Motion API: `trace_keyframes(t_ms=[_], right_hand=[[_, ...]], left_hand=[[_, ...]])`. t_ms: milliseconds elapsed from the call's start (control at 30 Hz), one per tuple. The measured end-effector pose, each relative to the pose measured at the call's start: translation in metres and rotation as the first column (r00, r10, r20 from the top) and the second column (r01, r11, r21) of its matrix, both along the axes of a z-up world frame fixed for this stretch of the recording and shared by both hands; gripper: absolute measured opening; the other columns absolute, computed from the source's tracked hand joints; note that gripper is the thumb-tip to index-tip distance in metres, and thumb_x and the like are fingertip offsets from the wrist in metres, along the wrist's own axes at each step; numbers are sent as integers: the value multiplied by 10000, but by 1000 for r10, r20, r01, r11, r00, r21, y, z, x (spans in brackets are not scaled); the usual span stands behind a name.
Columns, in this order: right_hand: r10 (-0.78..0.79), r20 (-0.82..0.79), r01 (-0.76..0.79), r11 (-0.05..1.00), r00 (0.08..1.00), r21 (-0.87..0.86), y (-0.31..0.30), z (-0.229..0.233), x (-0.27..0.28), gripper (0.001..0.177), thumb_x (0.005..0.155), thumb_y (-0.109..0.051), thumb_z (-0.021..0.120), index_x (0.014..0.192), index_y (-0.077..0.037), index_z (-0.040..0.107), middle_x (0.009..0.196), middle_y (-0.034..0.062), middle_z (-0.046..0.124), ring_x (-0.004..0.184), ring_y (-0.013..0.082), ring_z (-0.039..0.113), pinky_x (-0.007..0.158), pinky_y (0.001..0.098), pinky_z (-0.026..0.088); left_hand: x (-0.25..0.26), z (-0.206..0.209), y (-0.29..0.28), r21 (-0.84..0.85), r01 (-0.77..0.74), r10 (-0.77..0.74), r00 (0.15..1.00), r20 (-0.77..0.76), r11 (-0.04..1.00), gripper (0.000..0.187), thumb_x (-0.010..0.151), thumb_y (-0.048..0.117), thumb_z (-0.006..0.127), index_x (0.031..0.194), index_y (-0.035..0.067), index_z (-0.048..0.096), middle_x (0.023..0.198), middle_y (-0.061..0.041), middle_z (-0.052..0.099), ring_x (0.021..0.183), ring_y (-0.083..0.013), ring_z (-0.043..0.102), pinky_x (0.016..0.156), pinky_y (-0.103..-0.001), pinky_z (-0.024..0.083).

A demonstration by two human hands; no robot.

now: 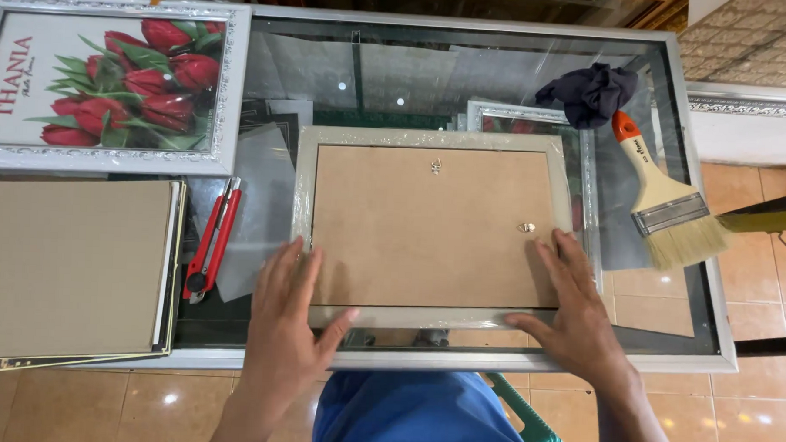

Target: The recorder is disassembling a picture frame and cleaning the glass surface with a brush.

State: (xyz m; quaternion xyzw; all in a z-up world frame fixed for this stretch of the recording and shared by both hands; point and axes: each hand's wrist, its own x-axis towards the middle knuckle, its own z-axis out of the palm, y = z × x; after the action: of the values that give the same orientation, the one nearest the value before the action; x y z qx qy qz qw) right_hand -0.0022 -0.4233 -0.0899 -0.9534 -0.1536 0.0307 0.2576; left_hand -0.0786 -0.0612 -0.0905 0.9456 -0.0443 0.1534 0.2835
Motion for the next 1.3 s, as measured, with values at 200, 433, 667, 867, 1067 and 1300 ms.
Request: trace_keyframes(t_ms=[200, 433, 667, 867, 1067, 1300], right_hand=[[39, 186, -39, 999, 982, -6, 6, -11, -4, 995, 757, -315, 780, 1566, 41, 321, 1658, 195, 339, 1586, 330, 214, 1280, 514, 146], [13, 160, -1, 997, 987, -75, 8, -14, -5, 918, 815, -422, 729, 1545, 13, 383, 1668, 220, 321, 1595, 384, 181, 1187, 526, 285], [77, 261, 23, 934, 962, -358, 0, -10, 42, 450, 934, -479, 615, 1278, -199, 690, 1527, 92, 360, 1463, 407, 335, 1172, 603, 295], [263, 550, 63, 862, 793, -503, 20, -49, 158, 313, 955, -461, 659, 1174, -242, 698, 1080, -6, 615, 882, 283, 720, 816, 374, 549], [381, 448, -80, 826, 809, -558, 33, -25, 204, 133, 963, -311, 633, 990, -190, 682, 940, 19, 658, 857, 286, 736, 730, 363, 567], [376, 56, -309, 830, 925, -464, 65, 51, 194, 112, 949, -143, 639, 889, -74, 704, 830, 117, 689, 854, 408, 732, 733, 444, 576]], left_hand=[[8, -17, 0, -102, 21, -16, 999, 50, 995, 790, 924, 370, 682, 1516, -48, 368, 1602, -283, 362, 1501, -463, 348, 1189, -520, 359], [10, -16, -3, -26, -21, 22, 1000, 16, 999, 608, 935, 329, 669, 1437, 24, 513, 1614, -232, 351, 1498, -441, 331, 1176, -536, 343], [58, -13, 10, 272, -76, 99, 993, -71, 959, 334, 951, 398, 648, 1144, 137, 726, 1399, -116, 505, 1320, -357, 459, 1019, -526, 402], [180, -43, 24, 424, -1, -35, 996, 77, 905, 262, 953, 338, 675, 1178, 205, 695, 1089, -54, 617, 1081, -292, 633, 831, -420, 528], [228, -33, 31, 545, 145, -271, 950, 157, 826, 126, 1000, 214, 596, 1001, 174, 716, 889, -53, 650, 808, -264, 723, 613, -350, 583], [235, 13, 17, 601, 348, -327, 933, -150, 720, 212, 1006, 34, 504, 986, 62, 713, 906, -131, 704, 772, -295, 755, 634, -360, 617]])
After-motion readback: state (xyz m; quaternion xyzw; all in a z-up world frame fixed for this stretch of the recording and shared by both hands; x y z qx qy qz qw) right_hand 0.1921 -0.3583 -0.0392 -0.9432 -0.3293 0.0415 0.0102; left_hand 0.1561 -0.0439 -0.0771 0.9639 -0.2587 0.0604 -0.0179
